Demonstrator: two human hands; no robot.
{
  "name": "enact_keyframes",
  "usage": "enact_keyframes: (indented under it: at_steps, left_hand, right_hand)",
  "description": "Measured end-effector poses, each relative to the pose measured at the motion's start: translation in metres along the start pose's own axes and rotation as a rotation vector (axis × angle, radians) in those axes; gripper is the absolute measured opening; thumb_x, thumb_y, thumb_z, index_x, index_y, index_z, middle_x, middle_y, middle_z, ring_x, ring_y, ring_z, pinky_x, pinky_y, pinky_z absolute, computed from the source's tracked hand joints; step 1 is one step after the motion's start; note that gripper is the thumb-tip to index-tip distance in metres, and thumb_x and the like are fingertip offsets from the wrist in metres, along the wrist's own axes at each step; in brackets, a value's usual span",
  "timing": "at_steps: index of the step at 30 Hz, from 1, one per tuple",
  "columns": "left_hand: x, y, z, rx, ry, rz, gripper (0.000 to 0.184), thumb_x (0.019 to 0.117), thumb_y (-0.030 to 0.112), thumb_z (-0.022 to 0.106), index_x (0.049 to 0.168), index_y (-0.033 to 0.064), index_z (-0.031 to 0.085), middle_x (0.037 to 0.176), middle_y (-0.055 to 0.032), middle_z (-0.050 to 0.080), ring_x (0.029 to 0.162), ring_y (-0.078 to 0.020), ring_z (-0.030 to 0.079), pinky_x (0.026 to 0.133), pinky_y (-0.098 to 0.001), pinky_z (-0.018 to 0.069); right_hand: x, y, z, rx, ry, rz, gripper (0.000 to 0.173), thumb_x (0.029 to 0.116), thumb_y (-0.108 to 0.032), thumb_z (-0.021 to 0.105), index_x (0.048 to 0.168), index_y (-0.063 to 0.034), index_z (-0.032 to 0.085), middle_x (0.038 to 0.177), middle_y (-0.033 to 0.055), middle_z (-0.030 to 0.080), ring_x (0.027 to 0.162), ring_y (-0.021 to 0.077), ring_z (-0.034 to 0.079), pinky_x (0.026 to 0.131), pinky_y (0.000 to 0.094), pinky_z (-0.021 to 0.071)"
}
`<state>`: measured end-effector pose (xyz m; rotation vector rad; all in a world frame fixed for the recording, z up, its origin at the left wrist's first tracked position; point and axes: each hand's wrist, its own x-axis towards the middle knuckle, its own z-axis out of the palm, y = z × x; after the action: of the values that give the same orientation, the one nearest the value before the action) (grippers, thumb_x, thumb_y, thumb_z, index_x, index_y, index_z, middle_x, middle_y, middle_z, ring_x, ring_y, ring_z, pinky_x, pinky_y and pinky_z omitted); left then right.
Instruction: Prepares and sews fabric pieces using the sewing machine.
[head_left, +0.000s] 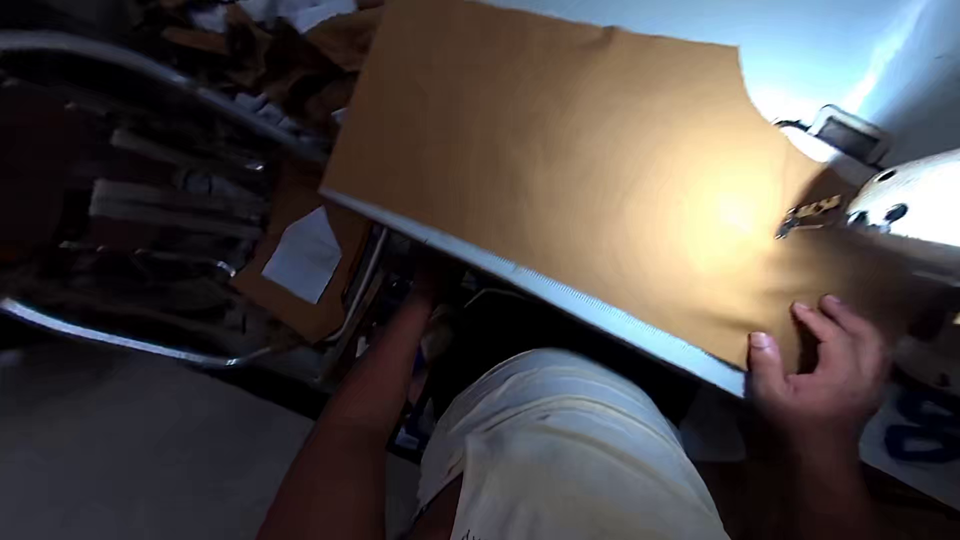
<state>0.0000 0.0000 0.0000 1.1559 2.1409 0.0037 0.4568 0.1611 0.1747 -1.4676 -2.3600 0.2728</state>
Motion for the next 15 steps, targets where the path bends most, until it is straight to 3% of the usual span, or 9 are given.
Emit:
enact_keyframes:
  at_steps: [1, 3, 7, 11, 13, 15]
  left_hand:
    - [-0.008, -0.01, 0.003, -0.015, 0.096, 0.015, 0.042, 0.1039, 0.037, 0.058, 0.13, 0.0048, 0.066, 0.132, -0.0222, 0.064, 0.125, -0.0415, 0.061, 0.103, -0.0634, 0.0471]
    - [-0.036, -0.025, 0.002, -0.084, 0.157, -0.017, 0.04, 0.1033, 0.039, 0.058, 0.132, 0.0114, 0.065, 0.126, -0.0173, 0.067, 0.116, -0.0374, 0.066, 0.096, -0.0639, 0.0529]
    - [-0.106, -0.049, 0.021, -0.051, 0.073, -0.051, 0.036, 0.1015, 0.03, 0.061, 0.127, 0.005, 0.066, 0.126, -0.0216, 0.066, 0.119, -0.0397, 0.064, 0.1, -0.0611, 0.0512]
    - [-0.143, -0.052, 0.06, 0.055, -0.03, -0.068, 0.041, 0.0989, 0.032, 0.064, 0.136, 0.0132, 0.064, 0.136, -0.0173, 0.063, 0.127, -0.0384, 0.059, 0.102, -0.0614, 0.0493]
    - [-0.148, -0.043, 0.07, 0.11, -0.065, -0.122, 0.044, 0.0975, 0.024, 0.065, 0.141, 0.0179, 0.061, 0.145, -0.0152, 0.058, 0.133, -0.0404, 0.055, 0.099, -0.0656, 0.0482]
    - [-0.149, -0.04, 0.074, 0.125, -0.044, -0.146, 0.04, 0.0997, 0.028, 0.063, 0.139, 0.0195, 0.062, 0.145, -0.0138, 0.058, 0.133, -0.0388, 0.055, 0.1, -0.0643, 0.0482]
  right_hand:
    - [-0.001, -0.001, -0.001, 0.005, -0.004, 0.008, 0.059, 0.0964, -0.047, 0.058, 0.134, -0.0025, 0.063, 0.146, 0.0275, 0.053, 0.139, 0.043, 0.048, 0.114, 0.0561, 0.0375]
    - [-0.003, -0.002, -0.002, 0.015, -0.002, 0.019, 0.058, 0.0962, -0.047, 0.059, 0.136, -0.0039, 0.062, 0.148, 0.025, 0.052, 0.14, 0.0409, 0.047, 0.115, 0.0562, 0.0374]
    - [-0.005, 0.003, -0.003, 0.033, 0.009, 0.017, 0.059, 0.0951, -0.048, 0.06, 0.135, -0.0048, 0.063, 0.15, 0.0228, 0.051, 0.142, 0.0379, 0.046, 0.116, 0.0553, 0.0368]
    - [-0.006, 0.01, -0.002, 0.029, 0.018, -0.023, 0.061, 0.0962, -0.052, 0.057, 0.134, -0.0044, 0.064, 0.148, 0.0232, 0.052, 0.14, 0.0398, 0.047, 0.115, 0.0567, 0.0361]
    - [-0.007, 0.01, -0.002, 0.041, 0.027, -0.03, 0.06, 0.097, -0.051, 0.057, 0.133, -0.0038, 0.064, 0.148, 0.0235, 0.053, 0.139, 0.0406, 0.048, 0.115, 0.0573, 0.0363]
    - [-0.007, 0.011, -0.002, 0.047, 0.032, -0.03, 0.059, 0.0974, -0.051, 0.058, 0.132, -0.0047, 0.065, 0.148, 0.0217, 0.053, 0.139, 0.0392, 0.048, 0.115, 0.0574, 0.037]
